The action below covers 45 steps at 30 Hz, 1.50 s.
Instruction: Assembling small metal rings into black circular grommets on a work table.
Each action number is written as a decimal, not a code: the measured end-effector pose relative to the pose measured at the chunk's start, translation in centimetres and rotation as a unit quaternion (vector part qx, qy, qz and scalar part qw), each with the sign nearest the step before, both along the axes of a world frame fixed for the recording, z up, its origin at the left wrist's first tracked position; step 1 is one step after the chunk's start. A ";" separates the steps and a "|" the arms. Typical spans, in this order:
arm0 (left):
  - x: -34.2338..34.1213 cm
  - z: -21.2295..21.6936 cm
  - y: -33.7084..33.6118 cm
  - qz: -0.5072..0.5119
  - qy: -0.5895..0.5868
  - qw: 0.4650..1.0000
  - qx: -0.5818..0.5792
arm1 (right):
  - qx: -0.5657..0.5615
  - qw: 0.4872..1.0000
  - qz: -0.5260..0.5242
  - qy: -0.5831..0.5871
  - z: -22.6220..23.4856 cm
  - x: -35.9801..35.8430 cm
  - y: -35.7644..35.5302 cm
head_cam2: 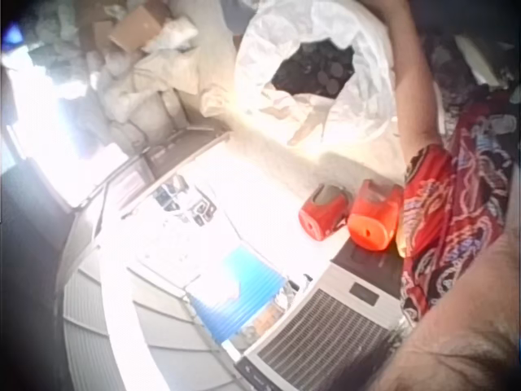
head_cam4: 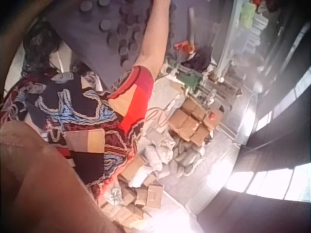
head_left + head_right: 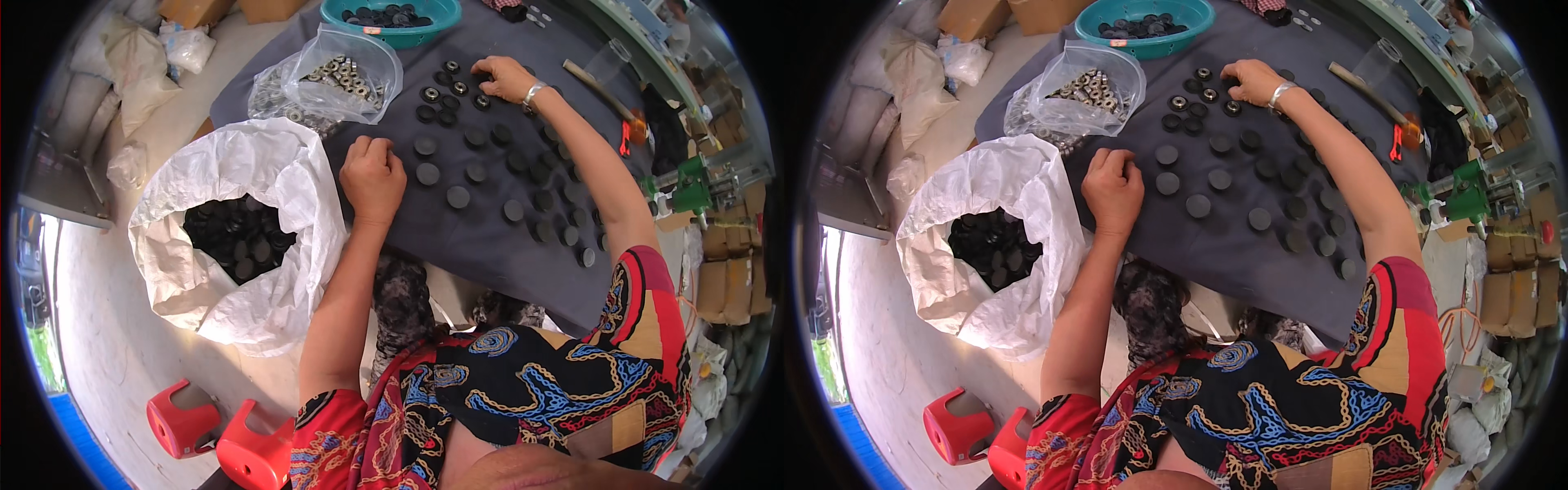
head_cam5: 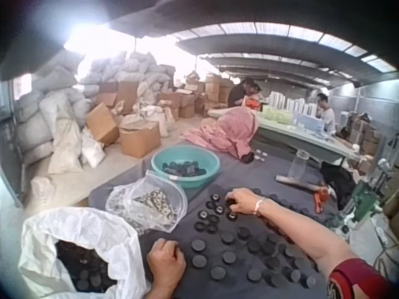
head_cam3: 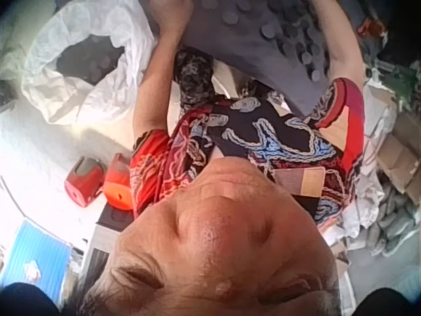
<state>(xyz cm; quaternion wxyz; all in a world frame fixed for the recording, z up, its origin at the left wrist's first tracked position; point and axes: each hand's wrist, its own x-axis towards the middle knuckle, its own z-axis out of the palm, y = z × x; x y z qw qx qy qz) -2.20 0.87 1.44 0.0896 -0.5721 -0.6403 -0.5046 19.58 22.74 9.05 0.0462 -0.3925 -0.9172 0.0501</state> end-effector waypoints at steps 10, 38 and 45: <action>0.1 0.1 0.1 0.001 0.001 1.000 -0.001 | 0.017 1.000 0.015 -0.017 -0.4 0.6 -3.1; 0.0 0.5 -0.4 -0.010 -0.020 1.000 0.004 | 0.058 0.997 0.005 0.056 0.9 -6.3 1.5; 0.1 0.8 -0.3 -0.016 -0.023 1.000 0.010 | 0.042 0.989 -0.111 0.084 -0.2 -2.6 3.6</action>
